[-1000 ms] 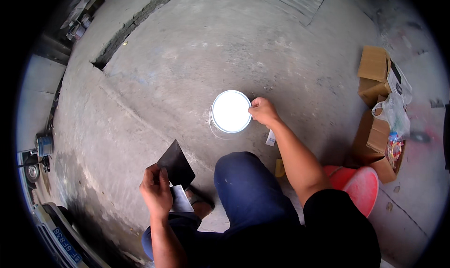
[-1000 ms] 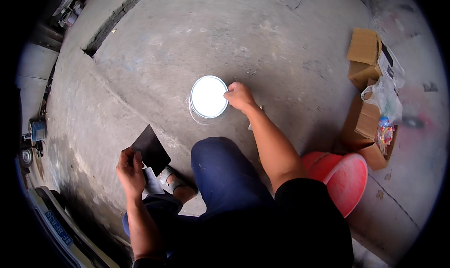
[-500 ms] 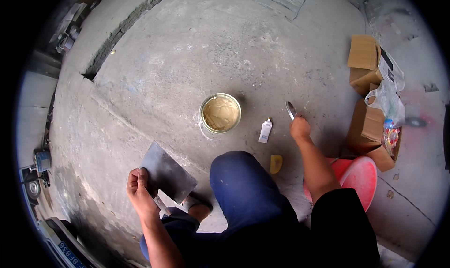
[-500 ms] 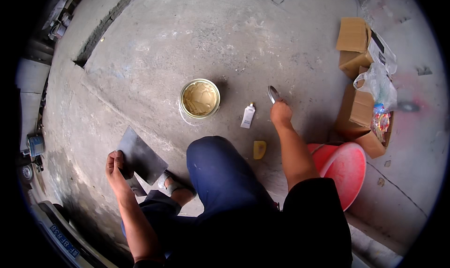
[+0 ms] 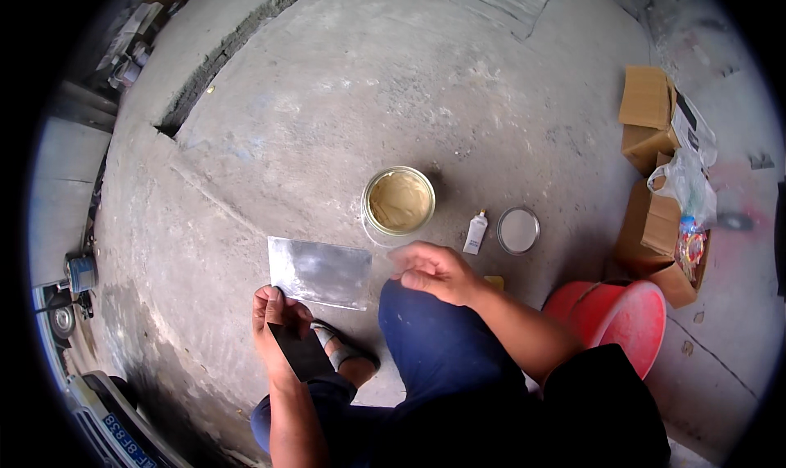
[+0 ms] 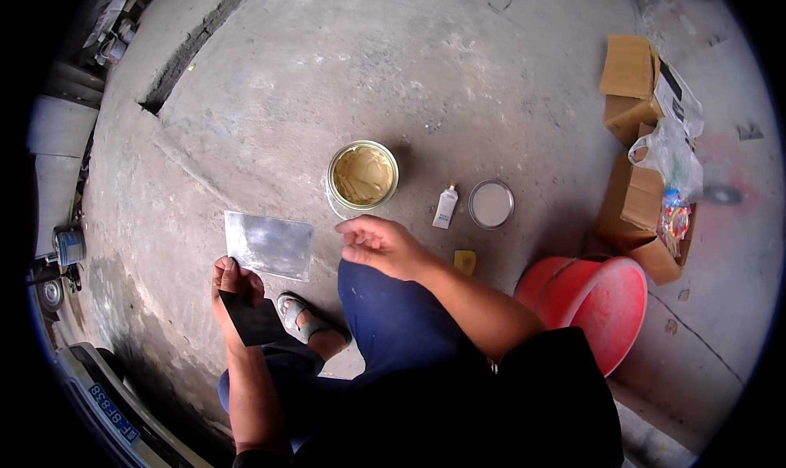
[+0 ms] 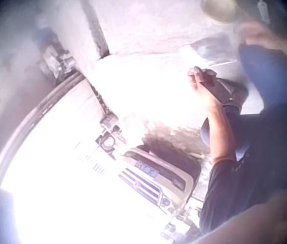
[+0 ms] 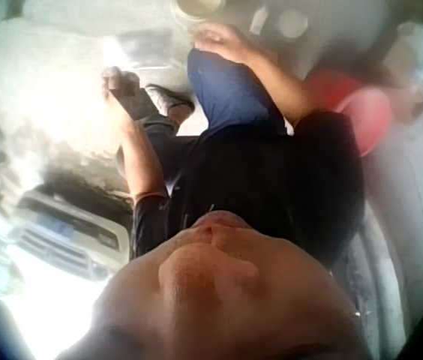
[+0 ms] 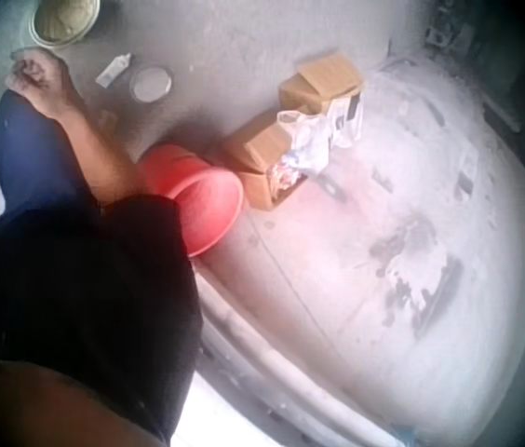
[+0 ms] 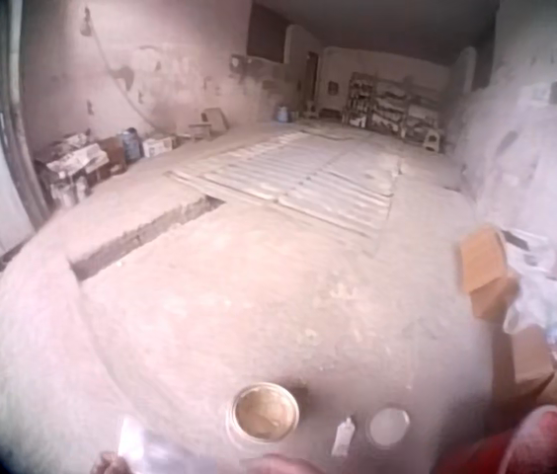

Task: The person mixes body filler and hardener on a putty knife, then applies the mixture to a damaged area on the side of a silver van using a spreader. The person smooths the filler over the affected panel.

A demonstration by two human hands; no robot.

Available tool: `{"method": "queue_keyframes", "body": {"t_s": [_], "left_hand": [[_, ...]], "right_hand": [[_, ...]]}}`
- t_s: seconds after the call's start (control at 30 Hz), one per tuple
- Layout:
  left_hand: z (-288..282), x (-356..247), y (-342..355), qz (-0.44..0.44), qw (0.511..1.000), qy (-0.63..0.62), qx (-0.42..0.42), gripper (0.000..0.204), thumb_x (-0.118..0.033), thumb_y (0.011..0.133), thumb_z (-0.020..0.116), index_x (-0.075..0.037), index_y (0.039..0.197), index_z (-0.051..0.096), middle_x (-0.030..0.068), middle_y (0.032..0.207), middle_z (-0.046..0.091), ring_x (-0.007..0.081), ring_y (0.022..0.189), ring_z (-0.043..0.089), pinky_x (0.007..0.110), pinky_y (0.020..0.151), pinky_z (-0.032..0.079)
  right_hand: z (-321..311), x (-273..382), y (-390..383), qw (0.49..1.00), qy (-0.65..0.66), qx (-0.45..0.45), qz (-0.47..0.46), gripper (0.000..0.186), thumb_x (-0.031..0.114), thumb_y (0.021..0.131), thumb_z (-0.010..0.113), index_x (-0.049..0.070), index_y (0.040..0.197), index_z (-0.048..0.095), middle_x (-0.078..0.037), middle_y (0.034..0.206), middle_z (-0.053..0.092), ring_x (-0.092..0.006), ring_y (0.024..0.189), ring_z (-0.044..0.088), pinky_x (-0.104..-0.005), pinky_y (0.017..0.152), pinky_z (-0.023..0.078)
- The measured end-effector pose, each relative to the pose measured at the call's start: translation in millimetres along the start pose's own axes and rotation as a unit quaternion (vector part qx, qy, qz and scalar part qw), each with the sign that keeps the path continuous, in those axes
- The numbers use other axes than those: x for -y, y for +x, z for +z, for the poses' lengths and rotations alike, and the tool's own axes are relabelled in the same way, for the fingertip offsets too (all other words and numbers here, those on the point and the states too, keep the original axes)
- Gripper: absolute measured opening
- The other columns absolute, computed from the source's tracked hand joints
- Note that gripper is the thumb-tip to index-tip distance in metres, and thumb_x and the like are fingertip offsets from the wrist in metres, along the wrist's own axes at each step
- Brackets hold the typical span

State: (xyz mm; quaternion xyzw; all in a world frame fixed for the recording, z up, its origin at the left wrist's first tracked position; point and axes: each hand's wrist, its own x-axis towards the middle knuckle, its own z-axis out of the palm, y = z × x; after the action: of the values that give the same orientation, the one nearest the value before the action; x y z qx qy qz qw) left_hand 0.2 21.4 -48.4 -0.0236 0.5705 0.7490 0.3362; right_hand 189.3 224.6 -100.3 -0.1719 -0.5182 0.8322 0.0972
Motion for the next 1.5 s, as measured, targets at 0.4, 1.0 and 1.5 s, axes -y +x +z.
{"method": "queue_keyframes", "body": {"t_s": [0.4,1.0,1.5], "left_hand": [[-19,-9,0,0.005,0.992,0.077,-0.101,0.022,-0.027,0.099,0.051,-0.010,0.086,0.053,0.0069,0.067,0.061,0.0105,0.042,0.049,0.021,0.034,0.034],[-31,1,-15,-0.054,0.988,0.134,-0.062,0.015,-0.022,0.098,0.054,-0.009,0.090,0.053,0.0022,0.065,0.054,0.0073,0.040,0.042,0.021,0.034,0.030],[-28,0,-16,-0.070,0.987,0.136,-0.054,0.015,-0.022,0.097,0.056,-0.008,0.092,0.055,0.0028,0.064,0.054,0.0077,0.040,0.043,0.021,0.035,0.030]], "right_hand": [[-52,47,35,0.913,-0.338,-0.226,0.030,0.028,0.008,0.083,0.060,0.004,0.111,0.061,-0.004,0.079,0.065,-0.0078,0.066,0.057,-0.0281,0.060,0.047],[-115,-94,146,0.701,-0.695,0.146,-0.063,0.020,0.006,0.078,0.056,0.015,0.091,0.069,-0.001,0.100,0.064,-0.0247,0.107,0.054,-0.0372,0.091,0.045],[-106,-59,158,0.605,-0.781,0.132,0.081,0.020,0.017,0.087,0.056,0.014,0.102,0.067,-0.008,0.102,0.068,-0.0292,0.098,0.065,-0.0434,0.079,0.053]]}}
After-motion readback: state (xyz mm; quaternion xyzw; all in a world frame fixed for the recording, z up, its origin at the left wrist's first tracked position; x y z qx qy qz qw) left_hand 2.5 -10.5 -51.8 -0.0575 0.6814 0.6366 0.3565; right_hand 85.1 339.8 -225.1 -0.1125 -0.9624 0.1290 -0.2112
